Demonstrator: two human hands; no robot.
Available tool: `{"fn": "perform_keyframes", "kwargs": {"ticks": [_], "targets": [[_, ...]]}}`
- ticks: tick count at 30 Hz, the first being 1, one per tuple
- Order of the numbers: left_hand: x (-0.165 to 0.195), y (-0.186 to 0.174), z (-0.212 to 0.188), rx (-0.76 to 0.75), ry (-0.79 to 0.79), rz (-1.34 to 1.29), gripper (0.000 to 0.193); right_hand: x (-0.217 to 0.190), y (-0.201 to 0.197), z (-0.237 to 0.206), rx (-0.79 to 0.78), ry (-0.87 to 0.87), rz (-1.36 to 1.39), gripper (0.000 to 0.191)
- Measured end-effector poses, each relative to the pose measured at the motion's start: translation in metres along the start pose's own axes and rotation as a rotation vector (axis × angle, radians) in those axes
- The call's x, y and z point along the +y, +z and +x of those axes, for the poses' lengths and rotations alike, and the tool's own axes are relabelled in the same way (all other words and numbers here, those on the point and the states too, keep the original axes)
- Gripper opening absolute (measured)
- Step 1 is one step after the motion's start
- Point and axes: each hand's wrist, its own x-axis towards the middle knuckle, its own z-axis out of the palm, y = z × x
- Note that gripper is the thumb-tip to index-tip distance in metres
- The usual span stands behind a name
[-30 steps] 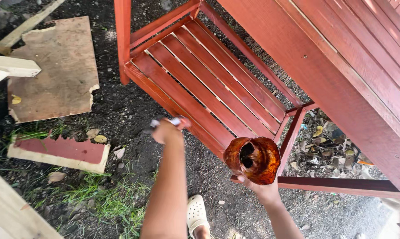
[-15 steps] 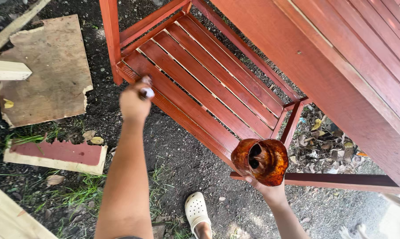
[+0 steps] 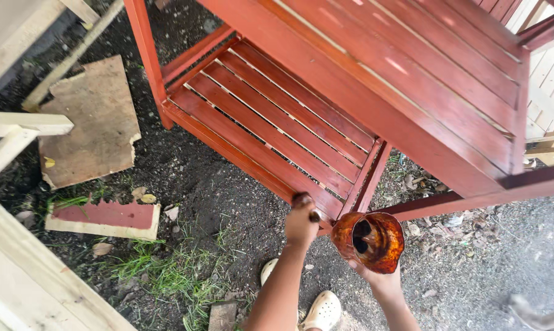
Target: The person paints a red wooden multi-tier shelf unit outdoors using a brush, holding a paint container in one hand. They apply paint to the slatted shelves, side rails, and legs, moving around the unit to reach different surfaces.
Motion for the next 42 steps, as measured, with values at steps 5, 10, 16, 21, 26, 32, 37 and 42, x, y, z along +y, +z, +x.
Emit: {"fn": "perform_keyframes", "kwargs": {"ticks": [5, 10, 16, 21, 26, 32, 37, 42], "targets": [[0.033, -0.004, -0.033, -0.126, -0.476, -0.776, 0.031, -0.006, -0.029, -0.019, 0.038, -0.04, 0.027, 0.078], [0.069, -0.066, -0.059, 0.203, -0.726, -1.125, 0.029, -0.059, -0.046, -0.042, 0.073, -0.092, 0.045, 0.096], [0.146, -0.156, -0.08, 0.26, -0.67, -1.678, 0.047, -0.14, -0.064, -0.093, 0.142, -0.054, 0.058, 0.111], [0.259, -0.213, -0.086, 0.013, -0.369, -1.678, 0.049, -0.202, -0.087, -0.14, 0.079, -0.128, 0.015, 0.104], [0.372, -0.246, -0.086, -0.148, -0.12, -1.153, 0.043, -0.249, -0.104, -0.165, 0.049, -0.255, -0.027, 0.103], [0.421, -0.28, -0.066, -0.034, 0.021, -0.78, 0.03, -0.278, -0.109, -0.177, 0.084, -0.234, -0.017, 0.098], [0.393, -0.255, 0.004, 0.118, -0.239, -0.949, 0.026, -0.274, -0.107, -0.169, 0.175, -0.296, 0.06, 0.101], [0.382, -0.163, 0.07, 0.072, -0.14, -0.751, 0.023, -0.271, -0.085, -0.154, 0.386, -0.179, -0.037, 0.096]]}}
